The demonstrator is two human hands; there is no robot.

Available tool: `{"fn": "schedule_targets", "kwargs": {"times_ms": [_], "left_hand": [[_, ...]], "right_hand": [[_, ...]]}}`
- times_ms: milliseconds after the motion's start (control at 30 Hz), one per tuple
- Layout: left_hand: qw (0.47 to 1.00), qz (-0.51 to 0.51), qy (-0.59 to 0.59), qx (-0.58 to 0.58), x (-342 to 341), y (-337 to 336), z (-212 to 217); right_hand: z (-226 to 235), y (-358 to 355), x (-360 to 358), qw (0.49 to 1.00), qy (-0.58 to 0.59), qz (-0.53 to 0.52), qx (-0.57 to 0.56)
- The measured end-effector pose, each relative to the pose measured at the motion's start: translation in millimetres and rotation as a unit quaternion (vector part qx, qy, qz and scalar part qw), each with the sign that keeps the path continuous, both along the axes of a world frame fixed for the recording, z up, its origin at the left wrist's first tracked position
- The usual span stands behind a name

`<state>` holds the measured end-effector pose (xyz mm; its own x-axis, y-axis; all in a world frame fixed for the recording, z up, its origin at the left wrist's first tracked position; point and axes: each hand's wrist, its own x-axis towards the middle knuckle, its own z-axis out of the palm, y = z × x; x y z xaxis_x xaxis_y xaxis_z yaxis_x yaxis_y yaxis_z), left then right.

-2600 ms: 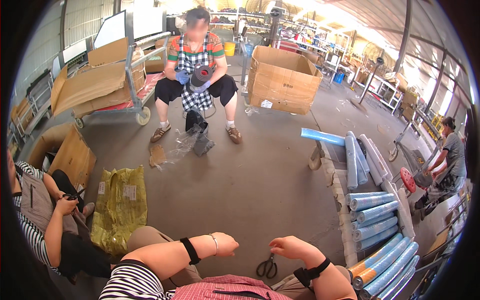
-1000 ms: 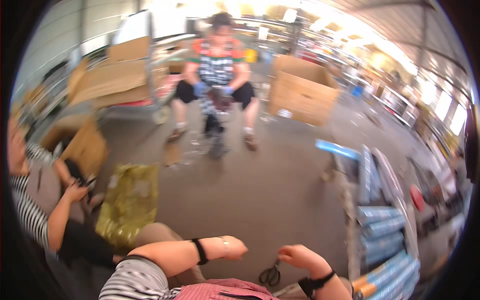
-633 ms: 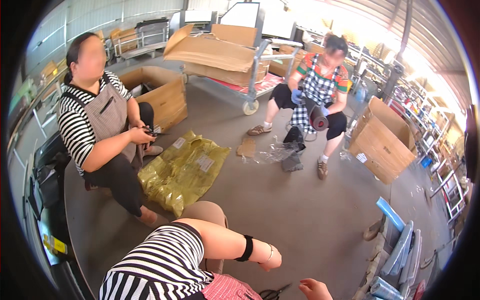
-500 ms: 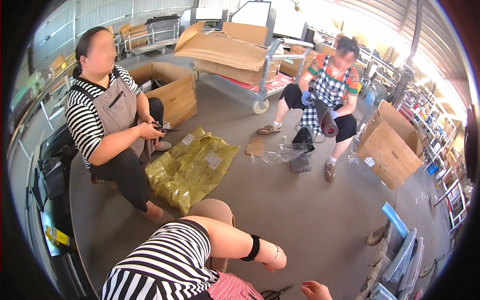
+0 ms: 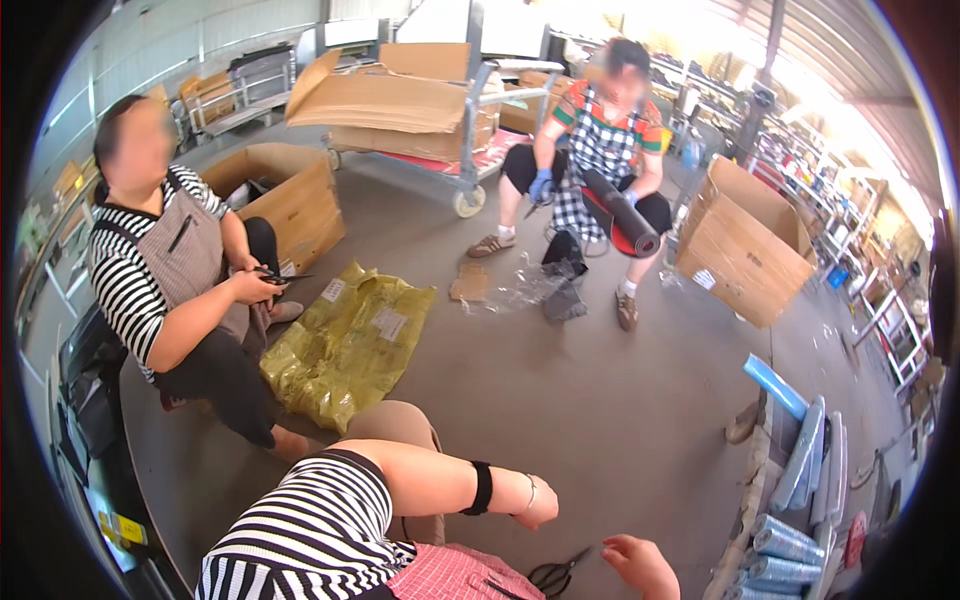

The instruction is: The recorder uses scissors to cut open grey plastic shipping bags and remove rolls of material.

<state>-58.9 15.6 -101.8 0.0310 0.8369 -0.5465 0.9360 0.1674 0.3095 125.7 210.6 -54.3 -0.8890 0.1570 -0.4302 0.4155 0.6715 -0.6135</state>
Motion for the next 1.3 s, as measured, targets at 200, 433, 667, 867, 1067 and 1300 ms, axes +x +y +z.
{"fn": "schedule_targets", "kwargs": {"times_ms": [200,433,667,867,1067,1300], "left_hand": [[1.000,0.000,0.004,-0.003,-0.8,1.9,-5.0],[1.000,-0.028,0.001,0.000,-2.0,3.8,-5.6],[0.999,-0.021,0.001,-0.027,-3.0,2.9,2.2],[0.999,-0.048,0.002,-0.023,-4.6,1.5,3.5],[0.999,-0.051,-0.012,-0.011,-5.8,2.0,0.5],[0.998,-0.055,-0.008,-0.017,-4.7,1.6,4.1]], "right_hand": [[3.8,2.7,-1.5,0.999,-0.042,0.013,0.019],[-3.1,8.3,2.4,0.998,-0.038,0.026,0.033],[-10.1,11.5,3.8,0.999,-0.034,0.040,0.015],[-6.4,10.1,2.3,0.998,-0.039,0.043,0.019],[-2.2,9.6,2.3,0.998,-0.047,0.048,0.018],[-5.9,10.1,2.3,0.997,-0.048,0.063,0.021]]}}
